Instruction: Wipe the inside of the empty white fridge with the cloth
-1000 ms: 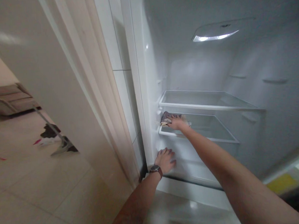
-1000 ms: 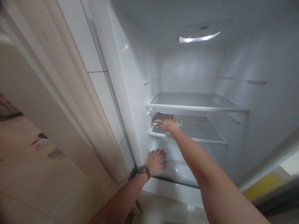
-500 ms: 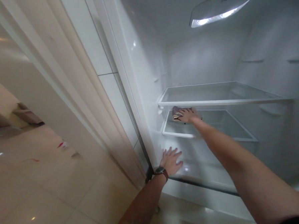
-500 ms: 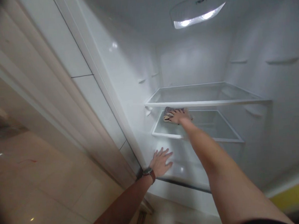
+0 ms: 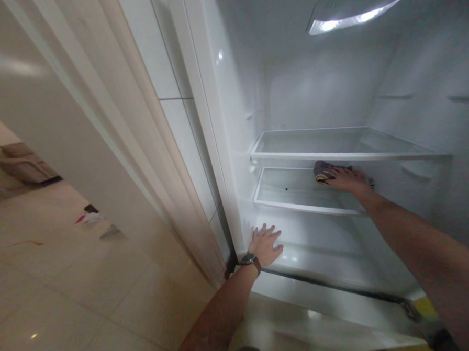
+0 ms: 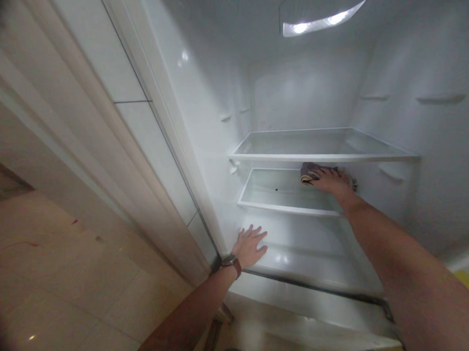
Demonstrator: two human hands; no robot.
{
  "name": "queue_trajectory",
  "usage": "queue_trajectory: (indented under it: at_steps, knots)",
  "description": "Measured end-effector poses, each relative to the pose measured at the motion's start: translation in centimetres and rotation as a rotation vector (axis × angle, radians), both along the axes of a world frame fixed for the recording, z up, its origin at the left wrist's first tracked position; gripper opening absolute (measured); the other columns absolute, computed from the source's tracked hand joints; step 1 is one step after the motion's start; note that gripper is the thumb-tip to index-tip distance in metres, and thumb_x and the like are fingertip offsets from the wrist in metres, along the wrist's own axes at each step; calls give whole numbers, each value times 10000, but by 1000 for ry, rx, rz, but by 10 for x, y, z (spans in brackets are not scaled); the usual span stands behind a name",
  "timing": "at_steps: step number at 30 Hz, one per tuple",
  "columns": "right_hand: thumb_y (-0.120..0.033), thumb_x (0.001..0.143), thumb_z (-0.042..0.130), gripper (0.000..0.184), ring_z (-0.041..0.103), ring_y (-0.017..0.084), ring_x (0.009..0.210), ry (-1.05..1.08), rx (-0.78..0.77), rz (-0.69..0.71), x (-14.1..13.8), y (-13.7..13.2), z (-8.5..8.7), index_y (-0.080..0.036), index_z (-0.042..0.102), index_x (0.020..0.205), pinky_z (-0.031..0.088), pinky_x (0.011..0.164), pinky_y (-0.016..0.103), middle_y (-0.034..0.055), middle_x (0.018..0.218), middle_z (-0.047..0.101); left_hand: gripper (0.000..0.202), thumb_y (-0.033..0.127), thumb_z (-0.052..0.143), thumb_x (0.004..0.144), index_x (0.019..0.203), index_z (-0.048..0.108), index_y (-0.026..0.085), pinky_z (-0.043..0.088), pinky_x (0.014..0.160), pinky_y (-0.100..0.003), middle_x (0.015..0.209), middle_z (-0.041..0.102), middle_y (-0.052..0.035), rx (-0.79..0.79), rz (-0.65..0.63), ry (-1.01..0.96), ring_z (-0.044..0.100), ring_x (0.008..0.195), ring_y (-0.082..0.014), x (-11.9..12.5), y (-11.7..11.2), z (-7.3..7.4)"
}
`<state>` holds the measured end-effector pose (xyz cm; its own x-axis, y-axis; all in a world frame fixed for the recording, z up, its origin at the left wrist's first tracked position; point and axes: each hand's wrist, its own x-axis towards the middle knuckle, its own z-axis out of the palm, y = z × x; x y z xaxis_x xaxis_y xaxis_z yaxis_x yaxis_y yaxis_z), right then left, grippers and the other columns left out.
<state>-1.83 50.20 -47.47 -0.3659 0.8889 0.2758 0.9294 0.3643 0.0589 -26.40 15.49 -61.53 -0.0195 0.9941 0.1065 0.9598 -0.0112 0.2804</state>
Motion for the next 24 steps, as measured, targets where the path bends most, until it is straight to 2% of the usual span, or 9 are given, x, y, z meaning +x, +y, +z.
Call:
queue_trajectory:
  at_steps: [4,7,10,13,14,15,17,20,24]
  knots:
    - [-684,970,379,783,343,411,1483,17,-142,23,-11,-13,0,-239,378,1614,215,1201,662,216,1639,341,616,573,485,991,1563,480,346,164,1283,-633,1667,405,-9,38,1,23,237,1582,-335,0,0,-5]
    - [-742,935,341,810,271,419,1527,17,-197,-14,-28,-37,6,-335,301,1635,146,1228,715,114,1687,287,613,571,485,992,1559,487,339,165,1279,-643,1669,401,-10,36,-1,16,241,1581,-341,-1,2,-7]
    - [-755,930,302,805,205,426,1564,14,-238,-29,-60,-83,16,-384,251,1643,90,1243,729,60,1721,214,616,564,492,990,1564,484,339,159,1281,-644,1675,390,-9,12,2,12,240,1584,-343,-2,4,-7]
    - [-739,934,307,814,155,435,1584,-16,-292,67,-104,-142,24,-369,222,1654,21,1242,736,65,1735,161,601,553,495,991,1557,491,349,164,1283,-634,1677,385,4,0,11,26,233,1588,-339,-2,5,-6]
    - [-729,937,316,820,139,427,1592,-11,-302,148,-118,-161,26,-357,205,1660,15,1253,716,70,1736,157,590,547,492,994,1552,496,353,171,1280,-635,1677,386,9,0,9,33,230,1588,-339,-2,6,-5]
    - [-711,943,327,816,122,419,1598,0,-317,221,-131,-177,28,-350,198,1663,40,1261,696,71,1738,144,580,540,488,998,1547,500,355,180,1276,-636,1675,388,13,-2,6,41,228,1588,-341,-2,6,-5]
    - [-725,929,367,795,121,375,1608,-3,-328,307,-145,-200,30,-411,223,1645,126,1280,630,13,1740,154,566,522,477,1005,1544,505,349,196,1272,-631,1672,394,16,-8,1,56,233,1586,-340,-2,6,-4]
    - [-702,927,406,760,157,315,1608,-5,-320,362,-134,-209,31,-450,252,1627,207,1280,557,-34,1732,189,570,513,467,1009,1554,494,346,196,1275,-621,1670,398,17,-5,6,65,243,1584,-332,-3,7,-6]
    - [-653,940,429,717,242,270,1581,-7,-270,318,-73,-189,31,-446,295,1613,210,1293,521,-48,1710,260,590,514,488,996,1566,482,360,176,1283,-620,1676,384,28,6,12,54,242,1588,-324,-5,10,-13]
